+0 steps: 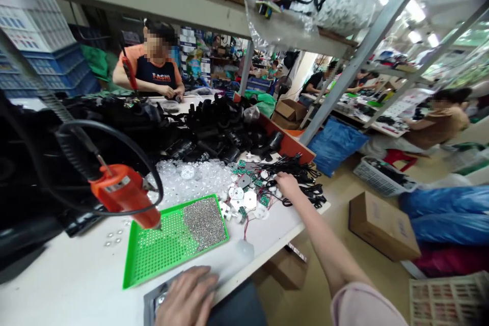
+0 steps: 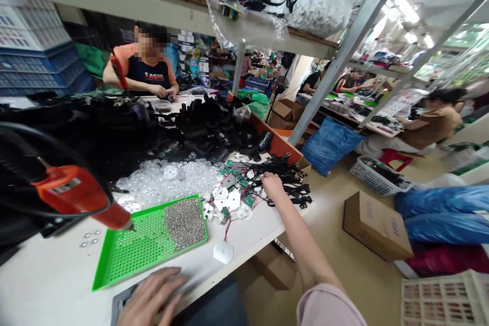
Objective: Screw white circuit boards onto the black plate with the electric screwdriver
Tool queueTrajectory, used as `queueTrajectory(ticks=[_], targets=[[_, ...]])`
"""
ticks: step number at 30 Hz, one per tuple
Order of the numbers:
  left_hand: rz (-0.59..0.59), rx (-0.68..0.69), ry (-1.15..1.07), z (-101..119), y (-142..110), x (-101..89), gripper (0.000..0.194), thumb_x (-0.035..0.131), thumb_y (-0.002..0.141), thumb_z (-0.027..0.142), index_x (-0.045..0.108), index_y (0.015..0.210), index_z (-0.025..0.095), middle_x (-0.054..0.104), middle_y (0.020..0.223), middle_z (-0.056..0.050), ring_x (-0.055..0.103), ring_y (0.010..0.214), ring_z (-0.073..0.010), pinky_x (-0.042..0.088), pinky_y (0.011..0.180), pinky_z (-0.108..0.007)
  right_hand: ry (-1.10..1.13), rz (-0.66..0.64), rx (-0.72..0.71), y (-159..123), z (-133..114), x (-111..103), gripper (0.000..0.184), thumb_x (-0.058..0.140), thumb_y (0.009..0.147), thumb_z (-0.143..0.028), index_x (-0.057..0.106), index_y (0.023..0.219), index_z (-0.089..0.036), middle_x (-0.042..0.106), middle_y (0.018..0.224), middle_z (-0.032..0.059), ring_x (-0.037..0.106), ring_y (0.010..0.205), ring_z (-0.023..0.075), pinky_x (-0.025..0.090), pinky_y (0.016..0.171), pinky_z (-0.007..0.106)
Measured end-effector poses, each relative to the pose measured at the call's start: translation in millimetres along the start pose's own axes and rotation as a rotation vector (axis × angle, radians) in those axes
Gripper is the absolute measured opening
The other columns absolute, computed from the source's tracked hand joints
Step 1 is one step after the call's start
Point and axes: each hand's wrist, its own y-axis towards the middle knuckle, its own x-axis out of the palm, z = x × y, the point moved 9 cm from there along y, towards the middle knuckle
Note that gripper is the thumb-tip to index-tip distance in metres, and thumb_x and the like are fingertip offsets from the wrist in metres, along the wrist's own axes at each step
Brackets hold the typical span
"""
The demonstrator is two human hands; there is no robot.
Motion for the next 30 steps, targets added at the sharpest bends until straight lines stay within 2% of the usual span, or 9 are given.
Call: queueTrajectory(ticks=[3,7,12,14,17,20,24,27,30], targets=[[-0.169,0.007,0.048,13,38,21.8,0.032,0.053,0.090,0.026,0.060,0.121,0.030,0.064,0.124,-0.006,0.062,0.110,-0.0240,0.052,0.092,-0.038,-0.013,0.002,-0.031,-8,5,-1,0.018,0.055,0.091,-0.025,0.064,0.102,-0.014,0.065,0.108,0.0116,0.061,0.101,0.0204,0.046,0.090,0.034],[-0.346,-0.019,0.119,15,92,54.9,0.044,0.053,0.085,0.020,0.055,0.128,0.023,0.055,0.136,-0.011,0.051,0.124,-0.0303,0.042,0.103,-0.049,-0.043,0.021,-0.039,-27,10,-8,0.030,0.041,0.094,-0.018,0.061,0.117,-0.015,0.062,0.123,0.0160,0.056,0.115,0.0229,0.041,0.096,0.032],[-0.568,-0.111,0.186,7,143,102.9,0.054,0.054,0.087,0.024,0.046,0.139,0.015,0.046,0.144,-0.017,0.044,0.131,-0.0330,0.033,0.109,-0.050,-0.088,-0.118,-0.074,-43,8,-7,0.036,0.048,0.087,-0.009,0.064,0.117,-0.022,0.070,0.103,0.0119,0.066,0.094,0.0192,0.046,0.078,0.026],[-0.607,-0.133,0.197,6,146,115.2,0.056,0.058,0.085,0.026,0.048,0.139,0.016,0.047,0.144,-0.017,0.046,0.130,-0.0341,0.034,0.109,-0.050,-0.094,-0.159,-0.071,-41,8,-11,0.038,0.052,0.084,-0.008,0.064,0.116,-0.025,0.072,0.097,0.0102,0.067,0.090,0.0190,0.046,0.073,0.025],[-0.618,-0.123,0.189,9,138,123.8,0.056,0.058,0.084,0.028,0.049,0.138,0.020,0.048,0.143,-0.015,0.045,0.131,-0.0346,0.031,0.110,-0.052,-0.074,-0.126,-0.052,-18,2,-27,0.032,0.049,0.090,-0.013,0.063,0.117,-0.021,0.071,0.100,0.0131,0.065,0.097,0.0215,0.047,0.080,0.029],[-0.647,-0.122,0.173,12,124,128.6,0.057,0.055,0.085,0.030,0.045,0.141,0.022,0.042,0.148,-0.016,0.039,0.136,-0.0350,0.026,0.112,-0.054,0.005,-0.082,-0.073,23,-19,-35,0.025,0.046,0.096,-0.027,0.062,0.113,-0.017,0.067,0.109,0.0122,0.062,0.104,0.0217,0.048,0.090,0.038],[-0.694,-0.135,0.149,12,111,132.5,0.066,0.058,0.084,0.035,0.039,0.145,0.020,0.031,0.153,-0.018,0.036,0.138,-0.0365,0.023,0.114,-0.053,0.168,-0.099,-0.159,63,-53,-29,0.028,0.058,0.091,-0.037,0.062,0.109,-0.015,0.065,0.110,0.0068,0.064,0.096,0.0190,0.053,0.087,0.042],[-0.712,-0.109,0.109,13,105,130.7,0.066,0.058,0.084,0.039,0.039,0.145,0.019,0.030,0.154,-0.018,0.035,0.138,-0.0354,0.019,0.116,-0.051,0.322,-0.021,-0.212,64,-58,-43,0.020,0.057,0.091,-0.029,0.068,0.102,-0.017,0.071,0.104,0.0074,0.067,0.095,0.0187,0.053,0.087,0.036],[-0.717,-0.093,0.052,13,102,124.2,0.062,0.057,0.085,0.041,0.042,0.142,0.021,0.030,0.154,-0.016,0.035,0.138,-0.0330,0.017,0.117,-0.050,0.468,0.148,-0.230,51,-38,-85,0.028,0.046,0.094,-0.025,0.071,0.105,-0.018,0.073,0.108,0.0083,0.068,0.100,0.0183,0.052,0.090,0.030]])
